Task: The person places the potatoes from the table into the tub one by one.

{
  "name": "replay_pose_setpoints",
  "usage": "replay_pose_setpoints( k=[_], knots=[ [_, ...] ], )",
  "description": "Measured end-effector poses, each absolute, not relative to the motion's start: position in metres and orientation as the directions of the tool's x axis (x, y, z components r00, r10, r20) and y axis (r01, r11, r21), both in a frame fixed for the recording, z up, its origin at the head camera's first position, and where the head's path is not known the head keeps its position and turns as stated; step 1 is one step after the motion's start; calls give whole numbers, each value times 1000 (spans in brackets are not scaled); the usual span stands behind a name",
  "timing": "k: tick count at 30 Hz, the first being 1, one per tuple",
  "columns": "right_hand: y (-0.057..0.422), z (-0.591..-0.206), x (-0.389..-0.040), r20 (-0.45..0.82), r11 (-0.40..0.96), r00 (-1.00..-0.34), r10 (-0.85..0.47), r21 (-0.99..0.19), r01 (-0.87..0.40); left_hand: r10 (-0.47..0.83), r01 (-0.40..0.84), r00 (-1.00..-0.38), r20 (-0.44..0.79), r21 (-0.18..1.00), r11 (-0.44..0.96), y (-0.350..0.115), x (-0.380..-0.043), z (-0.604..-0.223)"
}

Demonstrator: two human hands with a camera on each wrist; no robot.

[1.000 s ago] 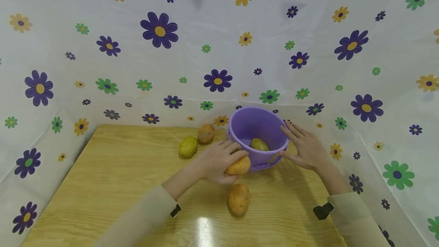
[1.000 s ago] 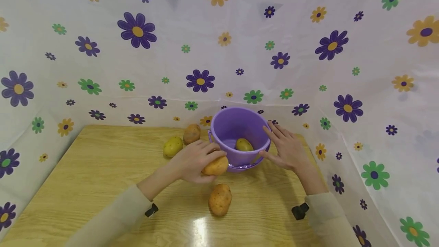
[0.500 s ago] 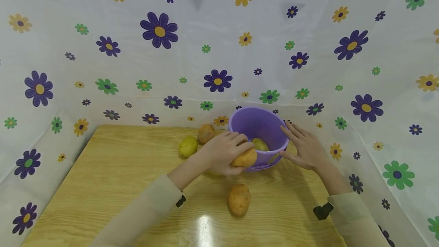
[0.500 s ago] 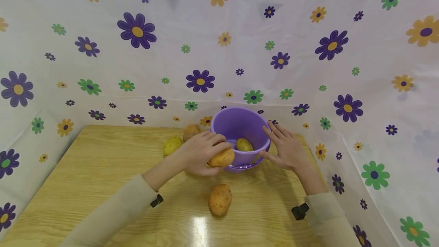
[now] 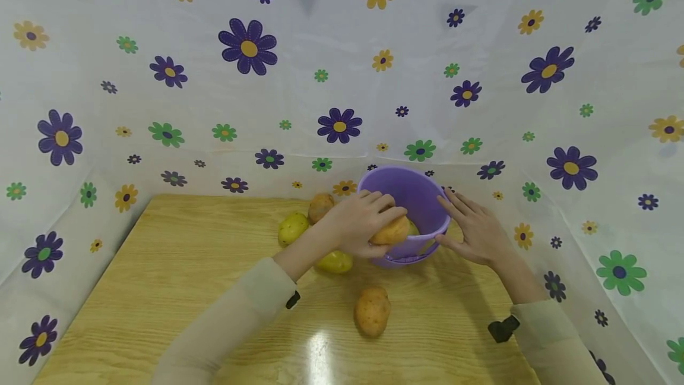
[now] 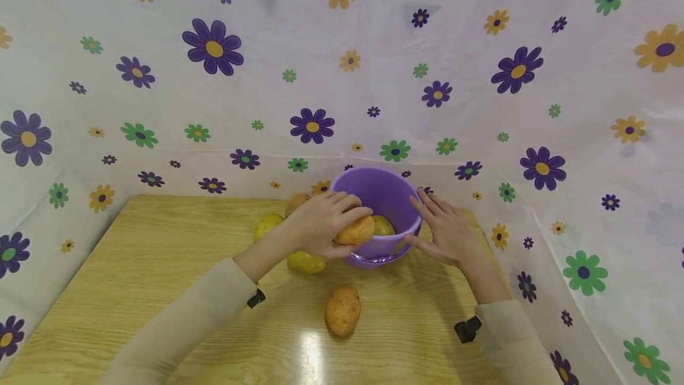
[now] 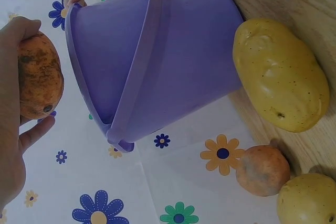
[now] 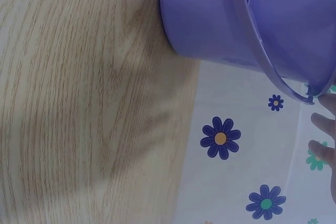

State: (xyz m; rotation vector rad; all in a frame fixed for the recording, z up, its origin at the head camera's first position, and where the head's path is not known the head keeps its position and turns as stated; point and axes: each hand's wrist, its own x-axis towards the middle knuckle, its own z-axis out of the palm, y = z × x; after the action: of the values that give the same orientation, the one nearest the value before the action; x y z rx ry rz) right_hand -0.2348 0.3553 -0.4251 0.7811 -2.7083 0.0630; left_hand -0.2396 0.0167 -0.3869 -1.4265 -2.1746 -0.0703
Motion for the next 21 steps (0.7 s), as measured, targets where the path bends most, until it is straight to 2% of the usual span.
replay_pose_setpoints(
  k=[14,21],
  knots=[
    [357,-427,-236,335,847,-790,-514,52,-530,831,840,-385,401,-220,496,32,-258,-379],
    [356,-426,-235,335,851,-795,-505,41,-524,821,839,-437,367,-163,519,38,-265,-377]
  ],
)
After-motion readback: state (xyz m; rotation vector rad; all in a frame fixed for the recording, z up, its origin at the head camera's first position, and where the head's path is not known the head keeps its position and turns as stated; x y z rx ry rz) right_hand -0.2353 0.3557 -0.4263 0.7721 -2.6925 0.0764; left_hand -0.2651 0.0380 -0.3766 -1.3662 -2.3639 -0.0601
